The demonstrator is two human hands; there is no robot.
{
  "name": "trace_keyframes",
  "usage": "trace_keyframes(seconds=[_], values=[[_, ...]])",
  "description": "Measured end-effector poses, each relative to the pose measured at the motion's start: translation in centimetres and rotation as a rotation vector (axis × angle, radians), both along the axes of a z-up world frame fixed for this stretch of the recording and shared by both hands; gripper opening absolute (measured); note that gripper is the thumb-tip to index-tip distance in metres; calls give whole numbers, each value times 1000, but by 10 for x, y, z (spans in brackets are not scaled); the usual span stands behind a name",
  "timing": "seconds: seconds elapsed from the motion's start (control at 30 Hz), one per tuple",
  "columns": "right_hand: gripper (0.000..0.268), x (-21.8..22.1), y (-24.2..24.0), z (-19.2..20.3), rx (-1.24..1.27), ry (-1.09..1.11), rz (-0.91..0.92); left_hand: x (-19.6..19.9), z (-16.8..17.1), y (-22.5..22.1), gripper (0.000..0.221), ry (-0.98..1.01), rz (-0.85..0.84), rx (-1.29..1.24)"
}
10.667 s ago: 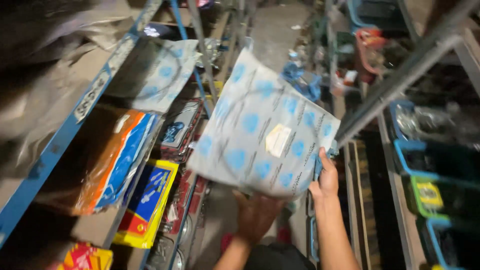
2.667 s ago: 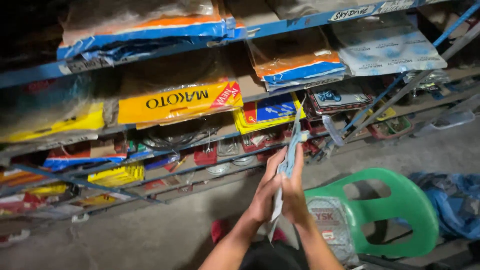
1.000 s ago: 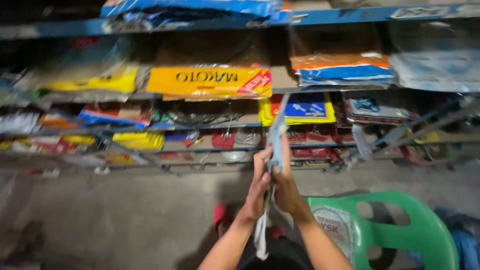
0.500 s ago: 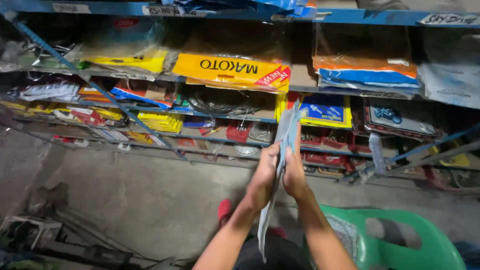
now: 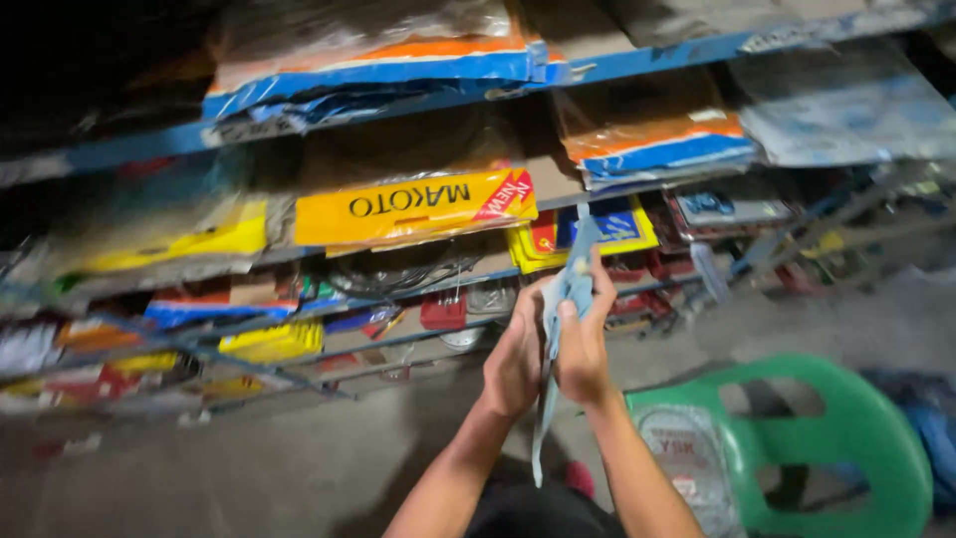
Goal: Cleaning a motorcycle part inside a plastic bag using a cloth.
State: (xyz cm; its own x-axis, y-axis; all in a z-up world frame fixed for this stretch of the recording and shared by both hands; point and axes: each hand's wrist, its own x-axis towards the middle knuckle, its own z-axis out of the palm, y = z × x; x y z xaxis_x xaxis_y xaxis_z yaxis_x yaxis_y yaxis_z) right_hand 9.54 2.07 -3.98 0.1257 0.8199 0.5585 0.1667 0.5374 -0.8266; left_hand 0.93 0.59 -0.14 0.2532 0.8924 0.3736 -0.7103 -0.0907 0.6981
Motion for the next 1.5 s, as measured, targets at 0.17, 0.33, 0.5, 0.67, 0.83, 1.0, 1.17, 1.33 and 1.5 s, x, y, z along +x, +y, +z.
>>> trace_keyframes(seconds=[0.17,0.33,0.5,0.67,0.83,1.0,1.17,1.33,1.5], values=[[75,-27,-18,11,-77,-117,-147,-23,-3,10,65,106,-119,36],[67,-32,-36,4,-91,-232,-311,-31,-5,9,63,134,-267,41],[71,-26,-49,-5,-82,-208,-410,-30,-7,-3,60,158,-342,47],[69,-15,-51,-27,-93,-168,-434,-23,-12,-10,63,123,-359,42],[69,-17,-54,-51,-114,-206,-294,-14,-37,6,66,180,-251,111],[67,3,-46,-30,-84,-202,-90,1,-66,0,61,152,-72,108],[63,25,-36,-11,-38,-151,-5,12,-19,-41,71,154,21,126],[60,28,-57,38,-187,93,105,25,-3,-71,77,93,59,61],[60,35,-78,22,-61,-48,391,34,-56,-79,72,165,291,-43]])
